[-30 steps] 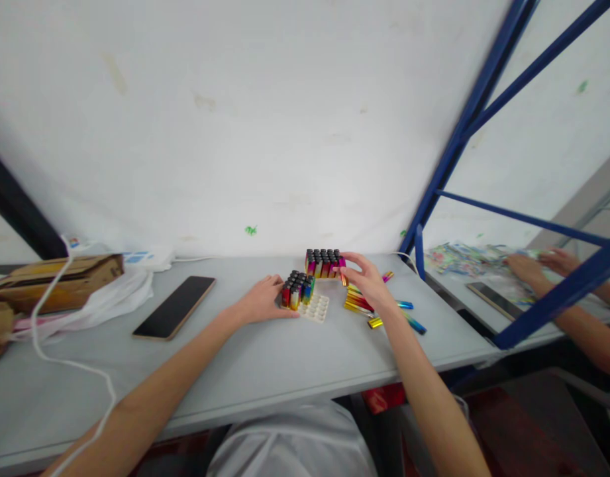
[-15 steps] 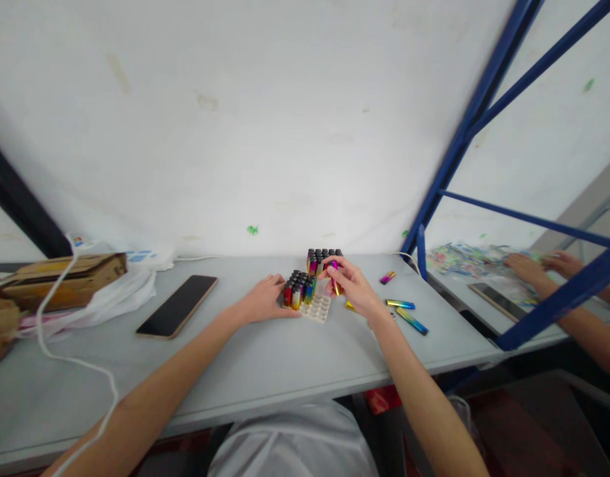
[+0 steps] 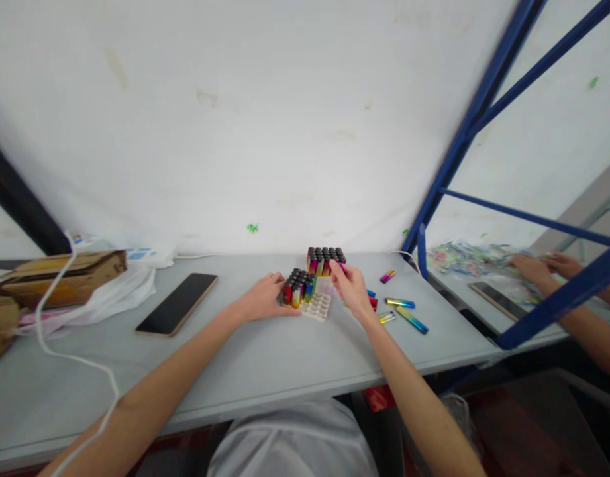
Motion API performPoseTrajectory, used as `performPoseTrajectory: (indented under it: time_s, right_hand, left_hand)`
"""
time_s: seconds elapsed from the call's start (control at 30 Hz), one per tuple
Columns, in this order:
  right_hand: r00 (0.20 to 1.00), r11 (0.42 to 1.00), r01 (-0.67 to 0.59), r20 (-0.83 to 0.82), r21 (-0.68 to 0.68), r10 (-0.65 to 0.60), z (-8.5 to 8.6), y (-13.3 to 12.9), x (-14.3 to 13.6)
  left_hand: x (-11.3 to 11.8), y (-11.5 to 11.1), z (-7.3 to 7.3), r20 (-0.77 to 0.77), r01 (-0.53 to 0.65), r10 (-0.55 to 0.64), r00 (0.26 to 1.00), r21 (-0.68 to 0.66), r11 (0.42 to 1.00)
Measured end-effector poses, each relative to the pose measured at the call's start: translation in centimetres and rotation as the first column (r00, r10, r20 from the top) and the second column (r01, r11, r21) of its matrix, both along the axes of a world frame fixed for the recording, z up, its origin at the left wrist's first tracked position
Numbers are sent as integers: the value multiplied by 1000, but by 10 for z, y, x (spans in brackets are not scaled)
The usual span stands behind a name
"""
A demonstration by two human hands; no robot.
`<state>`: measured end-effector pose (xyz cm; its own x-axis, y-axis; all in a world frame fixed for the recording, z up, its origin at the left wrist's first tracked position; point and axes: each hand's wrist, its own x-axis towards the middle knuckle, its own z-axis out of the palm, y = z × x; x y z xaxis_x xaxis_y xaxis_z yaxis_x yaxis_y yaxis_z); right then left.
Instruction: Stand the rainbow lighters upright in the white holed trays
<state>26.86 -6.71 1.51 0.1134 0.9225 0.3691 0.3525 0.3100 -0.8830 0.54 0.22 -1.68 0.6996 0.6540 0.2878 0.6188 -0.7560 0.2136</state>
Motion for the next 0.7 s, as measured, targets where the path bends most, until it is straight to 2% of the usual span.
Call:
performPoseTrajectory:
  time_s: [0.13,0.3,0.47,0.6,0.7]
  right_hand:
    - [991,993,118,59,13,-119,-1,-2,1]
    - [984,993,108,134,56,-115,0,-3,0]
    - [987,999,11,162,36,-16,0,-5,-3]
    - [978,992,-122,176,28,115,3,-9,-4]
    - [952,977,-190,262,92,160,8,-11,-3]
  left_hand:
    - [1,-2,2,4,0,0,1000,0,1000]
    - [1,0,1,27,6,-6,1000,0,1000]
    - [1,-1,1,20,4,-4,1000,-9,1000]
    - [0,-2,2,19,4,-4,1000,-10,1000]
    - [0,-2,1,33,10,-10,999,-3,1000]
